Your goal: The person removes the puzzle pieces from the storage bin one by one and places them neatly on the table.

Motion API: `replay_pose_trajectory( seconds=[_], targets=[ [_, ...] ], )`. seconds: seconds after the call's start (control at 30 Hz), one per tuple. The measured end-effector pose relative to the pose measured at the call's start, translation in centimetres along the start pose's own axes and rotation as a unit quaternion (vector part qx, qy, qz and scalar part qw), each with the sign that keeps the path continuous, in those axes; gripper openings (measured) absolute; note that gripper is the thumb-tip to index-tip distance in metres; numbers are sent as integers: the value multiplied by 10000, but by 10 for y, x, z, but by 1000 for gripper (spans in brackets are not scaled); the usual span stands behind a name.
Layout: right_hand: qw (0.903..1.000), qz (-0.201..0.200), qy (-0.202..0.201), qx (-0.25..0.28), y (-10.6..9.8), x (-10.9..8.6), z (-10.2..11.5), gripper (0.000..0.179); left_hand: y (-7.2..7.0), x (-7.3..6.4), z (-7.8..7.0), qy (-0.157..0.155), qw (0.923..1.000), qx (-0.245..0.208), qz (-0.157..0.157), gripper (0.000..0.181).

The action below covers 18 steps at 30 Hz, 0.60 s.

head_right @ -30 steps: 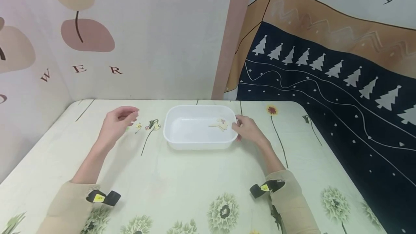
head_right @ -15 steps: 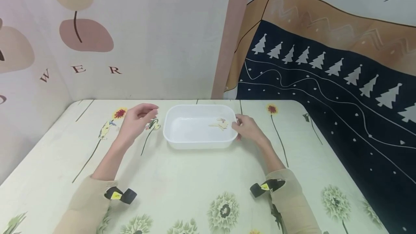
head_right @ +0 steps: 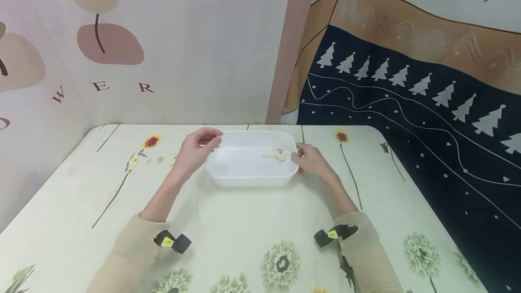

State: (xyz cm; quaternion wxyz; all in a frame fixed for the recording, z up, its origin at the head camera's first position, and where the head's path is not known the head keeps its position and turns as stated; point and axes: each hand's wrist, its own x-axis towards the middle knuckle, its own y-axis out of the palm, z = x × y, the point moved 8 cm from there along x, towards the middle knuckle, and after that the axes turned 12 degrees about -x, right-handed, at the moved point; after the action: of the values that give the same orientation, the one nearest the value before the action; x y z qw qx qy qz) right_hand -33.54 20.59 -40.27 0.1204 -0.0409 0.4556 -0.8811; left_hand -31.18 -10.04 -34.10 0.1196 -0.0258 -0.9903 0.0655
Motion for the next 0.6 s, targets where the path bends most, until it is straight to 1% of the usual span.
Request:
replay_pose_trajectory(
  seconds=[0.2, 0.4, 0.53, 0.6],
  targets=[
    [10000, 2, -43, 23, 0, 1, 0, 35, 25, 2, 3, 126, 9997, -49, 192, 21],
    [10000, 21, -32, 51, 0, 0, 2, 38, 45, 5, 6, 199, 9993, -55, 297, 20],
    [10000, 37, -4, 45, 0, -1, 1, 40, 59, 9, 10, 202, 9990, -88, 393, 19],
    [10000, 41, -2, 36, 0, -1, 2, 40, 65, 12, 13, 148, 9989, -131, 436, 18]
  ],
)
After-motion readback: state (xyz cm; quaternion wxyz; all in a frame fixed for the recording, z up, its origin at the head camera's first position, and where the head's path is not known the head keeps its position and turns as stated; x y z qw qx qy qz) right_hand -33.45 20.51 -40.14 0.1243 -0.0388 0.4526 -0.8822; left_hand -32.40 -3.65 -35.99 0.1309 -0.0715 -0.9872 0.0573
